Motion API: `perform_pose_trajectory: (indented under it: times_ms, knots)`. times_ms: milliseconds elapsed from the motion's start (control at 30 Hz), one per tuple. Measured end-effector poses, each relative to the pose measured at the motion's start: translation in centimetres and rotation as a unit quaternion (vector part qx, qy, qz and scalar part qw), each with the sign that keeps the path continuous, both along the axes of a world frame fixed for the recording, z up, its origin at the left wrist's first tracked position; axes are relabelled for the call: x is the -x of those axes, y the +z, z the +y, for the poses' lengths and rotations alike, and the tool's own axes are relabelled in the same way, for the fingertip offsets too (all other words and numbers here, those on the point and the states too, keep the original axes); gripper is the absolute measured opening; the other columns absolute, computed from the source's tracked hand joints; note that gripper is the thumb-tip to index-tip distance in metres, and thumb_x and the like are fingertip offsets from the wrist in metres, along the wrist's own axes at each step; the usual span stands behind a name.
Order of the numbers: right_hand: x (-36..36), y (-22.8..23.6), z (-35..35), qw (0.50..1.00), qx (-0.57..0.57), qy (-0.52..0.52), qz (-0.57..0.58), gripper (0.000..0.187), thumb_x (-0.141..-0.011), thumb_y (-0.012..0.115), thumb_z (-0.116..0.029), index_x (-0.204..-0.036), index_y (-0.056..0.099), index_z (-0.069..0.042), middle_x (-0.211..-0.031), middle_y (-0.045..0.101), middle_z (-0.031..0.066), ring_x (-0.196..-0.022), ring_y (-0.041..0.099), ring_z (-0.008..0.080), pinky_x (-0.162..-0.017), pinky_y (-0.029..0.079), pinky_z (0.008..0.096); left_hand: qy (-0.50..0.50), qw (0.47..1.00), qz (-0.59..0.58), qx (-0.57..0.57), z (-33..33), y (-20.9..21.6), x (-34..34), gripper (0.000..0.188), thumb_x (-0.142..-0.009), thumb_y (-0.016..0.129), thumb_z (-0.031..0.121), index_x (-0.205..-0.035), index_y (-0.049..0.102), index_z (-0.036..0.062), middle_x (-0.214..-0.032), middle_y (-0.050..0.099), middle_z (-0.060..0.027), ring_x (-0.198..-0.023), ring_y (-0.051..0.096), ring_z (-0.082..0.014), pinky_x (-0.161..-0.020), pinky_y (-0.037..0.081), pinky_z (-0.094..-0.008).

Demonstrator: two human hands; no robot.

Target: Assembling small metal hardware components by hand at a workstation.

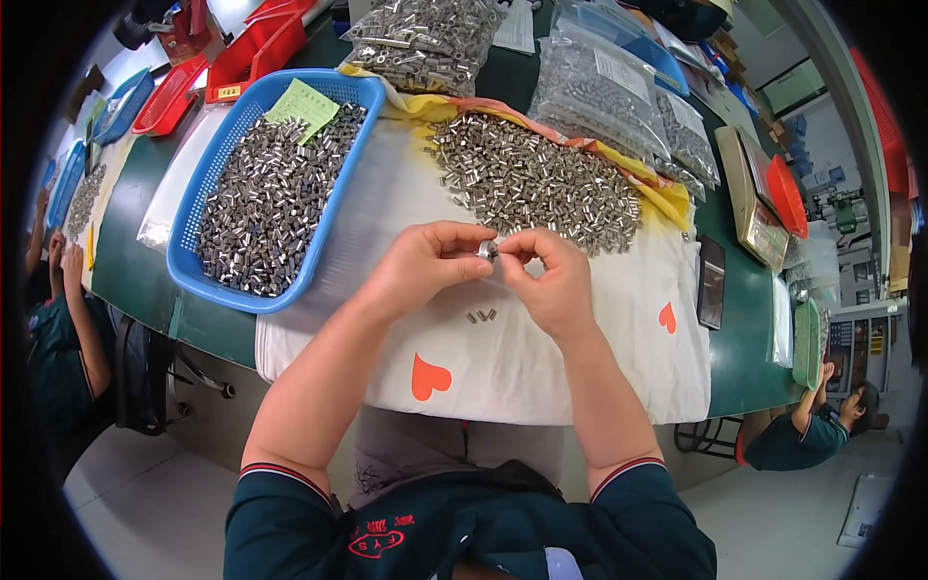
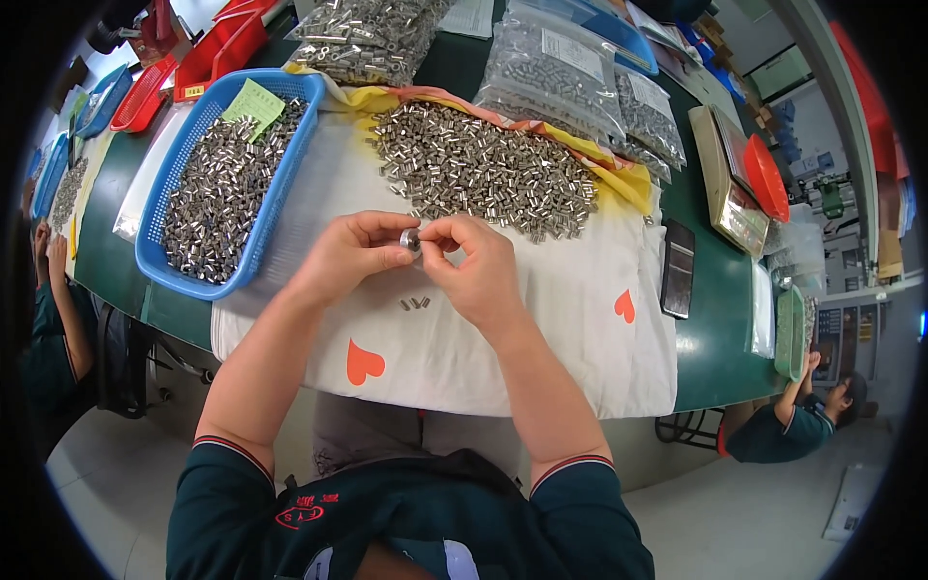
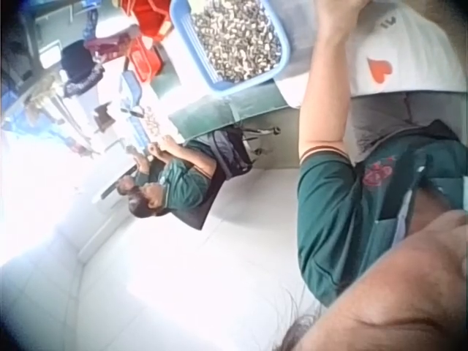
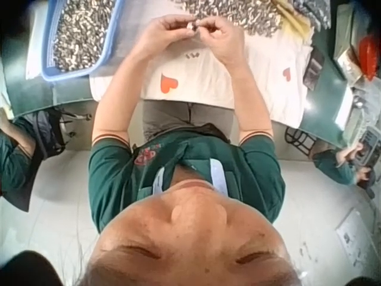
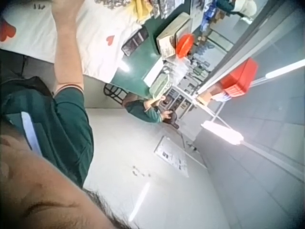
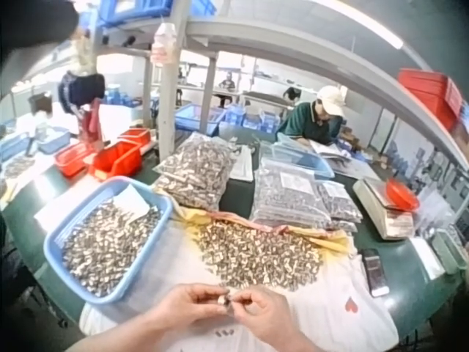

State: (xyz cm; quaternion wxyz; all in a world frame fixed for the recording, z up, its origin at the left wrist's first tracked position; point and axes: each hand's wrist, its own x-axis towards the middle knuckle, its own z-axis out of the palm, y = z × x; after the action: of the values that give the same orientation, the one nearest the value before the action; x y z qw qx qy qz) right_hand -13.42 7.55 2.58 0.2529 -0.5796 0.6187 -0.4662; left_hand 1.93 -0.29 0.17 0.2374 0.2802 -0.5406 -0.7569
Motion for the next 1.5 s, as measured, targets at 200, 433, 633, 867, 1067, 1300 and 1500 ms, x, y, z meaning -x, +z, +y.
perform_pose_trajectory:
  times_ms: [200,433,633,867,1067,1300,1500]
  knots:
    - [-0.7,-0.4,0.1,0.999,0.042,-0.022,0.011,0.011,-0.068,0.06,0.001,-0.077,0.058,-0.002,-0.074,0.059,0.0055,-0.065,0.057,0.0134,-0.059,0.046,0.0242,0.001,0.997,0.037,-0.065,0.0,0.1,0.0,0.034,-0.077,0.062,0.003,-0.109,0.054,-0.0022,-0.088,0.061,-0.0067,-0.079,0.057,-0.0102,-0.071,0.047,-0.0216]
    - [-1.2,-0.2,-0.3,0.993,0.105,-0.037,0.045,0.01,-0.068,0.06,0.002,-0.076,0.056,-0.002,-0.076,0.06,0.0063,-0.065,0.058,0.0152,-0.06,0.047,0.0259,0.023,0.986,0.082,-0.146,0.2,-0.2,0.1,0.032,-0.078,0.06,0.002,-0.109,0.053,-0.0017,-0.09,0.06,-0.0087,-0.08,0.058,-0.0134,-0.073,0.048,-0.0247]
    - [-1.4,-0.3,-0.1,0.996,0.07,-0.052,-0.032,0.008,-0.069,0.06,0.002,-0.075,0.056,-0.001,-0.076,0.059,0.007,-0.066,0.057,0.0152,-0.06,0.047,0.0249,0.036,0.983,0.097,-0.155,0.4,-0.6,0.5,0.032,-0.078,0.06,0.001,-0.109,0.053,-0.0017,-0.091,0.06,-0.0091,-0.081,0.058,-0.014,-0.074,0.049,-0.0251]
    - [-0.5,-1.0,0.0,0.998,0.044,-0.004,-0.033,0.009,-0.072,0.058,0.003,-0.081,0.059,0.0,-0.081,0.059,0.0063,-0.071,0.055,0.0121,-0.063,0.044,0.0225,0.052,0.993,0.058,-0.092,0.4,-0.8,0.6,0.033,-0.077,0.061,0.001,-0.109,0.053,-0.0023,-0.092,0.06,-0.0091,-0.081,0.058,-0.0129,-0.073,0.048,-0.0238]
    - [-0.4,-1.1,0.1,0.999,0.033,-0.003,0.025,0.013,-0.074,0.055,0.003,-0.085,0.061,-0.001,-0.083,0.057,0.0068,-0.071,0.054,0.0136,-0.061,0.043,0.0234,0.06,0.997,-0.006,-0.039,0.5,-0.6,0.8,0.034,-0.077,0.061,0.001,-0.11,0.053,-0.0031,-0.092,0.06,-0.0081,-0.081,0.057,-0.0113,-0.072,0.047,-0.0221]
    - [0.3,-0.2,1.0,0.997,-0.071,0.021,-0.003,0.024,-0.079,0.047,0.001,-0.099,0.061,-0.001,-0.088,0.056,0.0057,-0.074,0.053,0.0115,-0.064,0.041,0.0217,0.06,0.998,-0.009,0.013,0.7,-0.4,0.8,0.031,-0.077,0.06,0.001,-0.107,0.053,-0.0032,-0.09,0.06,-0.0068,-0.081,0.057,-0.0108,-0.072,0.047,-0.0216]
    - [1.5,0.3,-0.3,0.978,-0.144,-0.006,-0.149,0.024,-0.079,0.048,-0.002,-0.099,0.061,-0.004,-0.085,0.056,0.0037,-0.074,0.053,0.0128,-0.067,0.041,0.0223,-0.009,0.986,-0.104,0.131,0.6,0.0,0.4,0.031,-0.072,0.068,0.008,-0.102,0.06,0.0036,-0.081,0.062,-0.0031,-0.077,0.058,-0.0086,-0.068,0.047,-0.0224]
